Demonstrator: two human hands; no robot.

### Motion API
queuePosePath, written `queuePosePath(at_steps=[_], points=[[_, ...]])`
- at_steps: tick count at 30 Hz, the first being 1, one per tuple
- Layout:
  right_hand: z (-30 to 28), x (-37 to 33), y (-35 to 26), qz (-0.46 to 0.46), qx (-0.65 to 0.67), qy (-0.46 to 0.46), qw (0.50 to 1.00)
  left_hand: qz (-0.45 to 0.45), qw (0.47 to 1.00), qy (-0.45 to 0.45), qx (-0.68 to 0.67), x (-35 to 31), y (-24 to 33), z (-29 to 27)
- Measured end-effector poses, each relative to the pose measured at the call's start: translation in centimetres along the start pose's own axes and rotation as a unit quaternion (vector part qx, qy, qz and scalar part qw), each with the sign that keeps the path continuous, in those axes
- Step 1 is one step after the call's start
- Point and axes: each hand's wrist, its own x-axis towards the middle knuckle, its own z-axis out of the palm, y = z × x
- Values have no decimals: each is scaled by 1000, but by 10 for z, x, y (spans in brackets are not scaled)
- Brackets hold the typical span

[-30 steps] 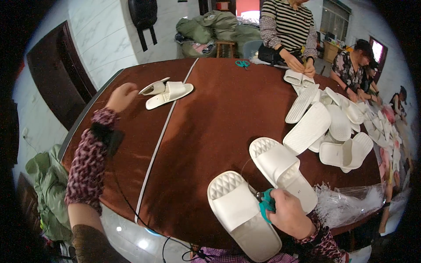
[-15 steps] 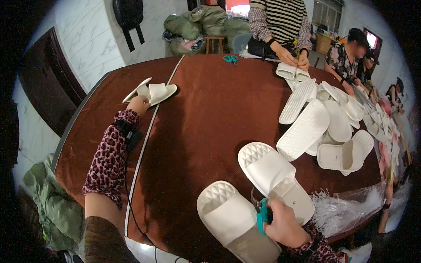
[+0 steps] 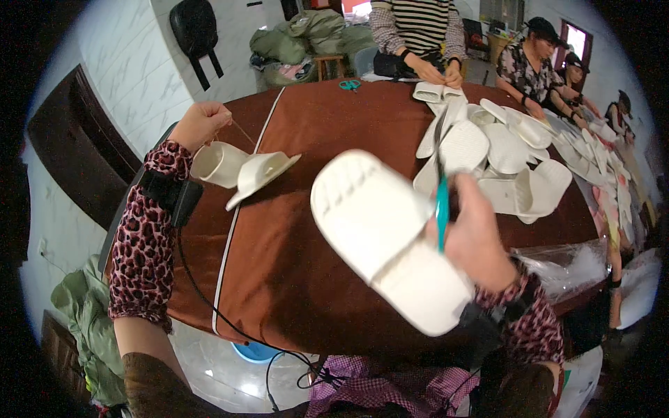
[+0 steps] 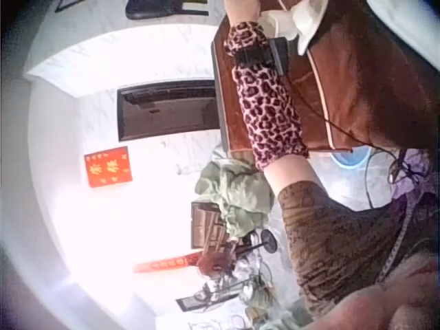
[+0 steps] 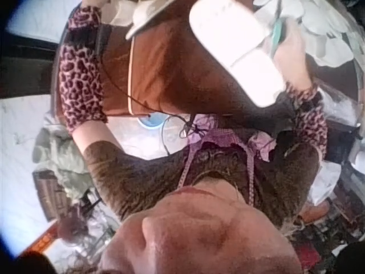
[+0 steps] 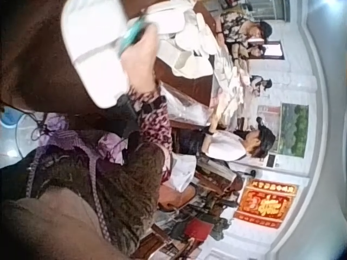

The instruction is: Manually thread and secure components for white and pink slippers at a workstation.

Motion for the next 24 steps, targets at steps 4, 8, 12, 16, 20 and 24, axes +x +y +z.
queuePosePath(at_steps=[4,8,12,16,20,24], points=[[-52,55,11,-41,-74,124,989,85,996,9,2,-12,43,1],[-122,106,21,-83,-144,243,956,78,991,-4,-108,-21,94,13],[-188,117,36,-118,-303,349,879,127,976,-46,-169,-38,141,25],[-197,108,67,-43,-430,312,846,132,945,-71,-291,-61,182,30],[-173,81,98,11,-411,262,873,143,905,-103,-386,-67,190,24],[-163,49,43,95,-186,166,964,94,899,-155,-398,-66,190,32]])
